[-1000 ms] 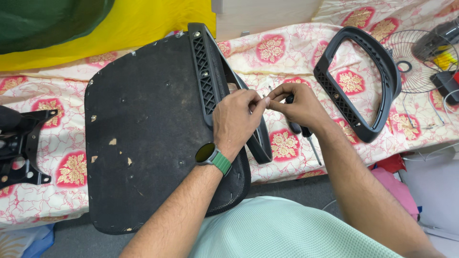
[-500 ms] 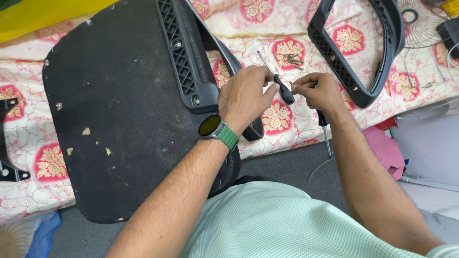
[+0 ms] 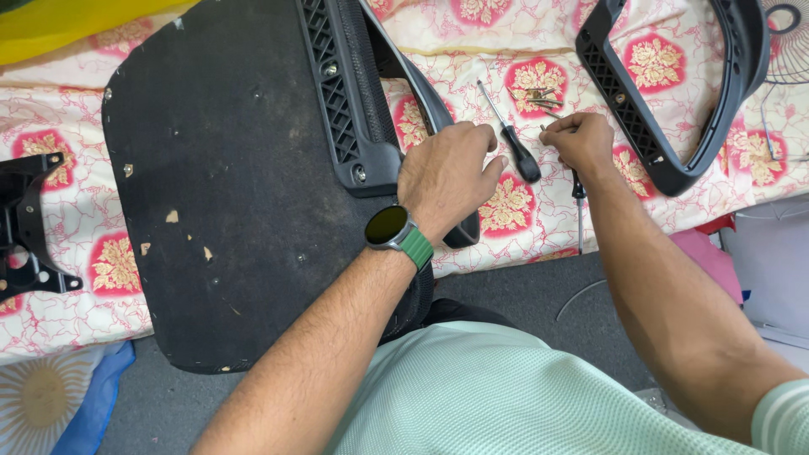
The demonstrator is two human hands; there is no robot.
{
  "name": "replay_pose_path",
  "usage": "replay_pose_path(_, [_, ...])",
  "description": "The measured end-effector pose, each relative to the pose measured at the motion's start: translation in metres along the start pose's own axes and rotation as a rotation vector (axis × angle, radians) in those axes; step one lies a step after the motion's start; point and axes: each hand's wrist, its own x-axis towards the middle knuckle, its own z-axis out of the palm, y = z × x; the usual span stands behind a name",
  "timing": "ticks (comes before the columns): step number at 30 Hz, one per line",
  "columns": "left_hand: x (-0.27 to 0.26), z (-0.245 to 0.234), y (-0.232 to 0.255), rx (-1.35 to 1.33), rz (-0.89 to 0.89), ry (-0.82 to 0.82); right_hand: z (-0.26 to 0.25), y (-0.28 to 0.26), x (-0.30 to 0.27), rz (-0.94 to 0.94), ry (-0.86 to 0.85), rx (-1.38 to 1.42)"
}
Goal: The person uses a screwdriver to fasten screws into the underside of a black chair seat, then attaches a plastic frame component to the seat. The person repeats the fastening process on another screw location before aligning and securing the frame.
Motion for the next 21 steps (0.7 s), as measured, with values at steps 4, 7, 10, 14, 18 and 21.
replay_pose_path(4, [-0.002,-0.001,0.001,-0.012,0.024,0.028,0.008,0.008,0.018,-0.036,-0.007,-0.009])
replay_pose_path(7, [-0.005,-0.005,0.004,-0.085,0.042,0.048,0.008,0.009,0.018,-0.036,-0.004,0.000])
replay_pose_path(10, [-0.011,-0.013,0.004,-0.258,0.091,0.117,0.005,-0.001,0.008,-0.067,0.013,-0.054])
replay_pose_path(14, [-0.026,-0.025,-0.001,-0.459,0.107,0.342,0.000,-0.032,-0.013,-0.117,-0.019,-0.001])
replay_pose_path(18, [-0.052,-0.045,-0.026,-0.519,0.050,0.654,0.002,-0.083,-0.031,-0.156,-0.139,0.135])
replay_pose_path(21, [-0.075,-0.062,-0.057,-0.525,-0.133,0.845,0.005,-0.127,-0.043,-0.263,-0.194,0.157])
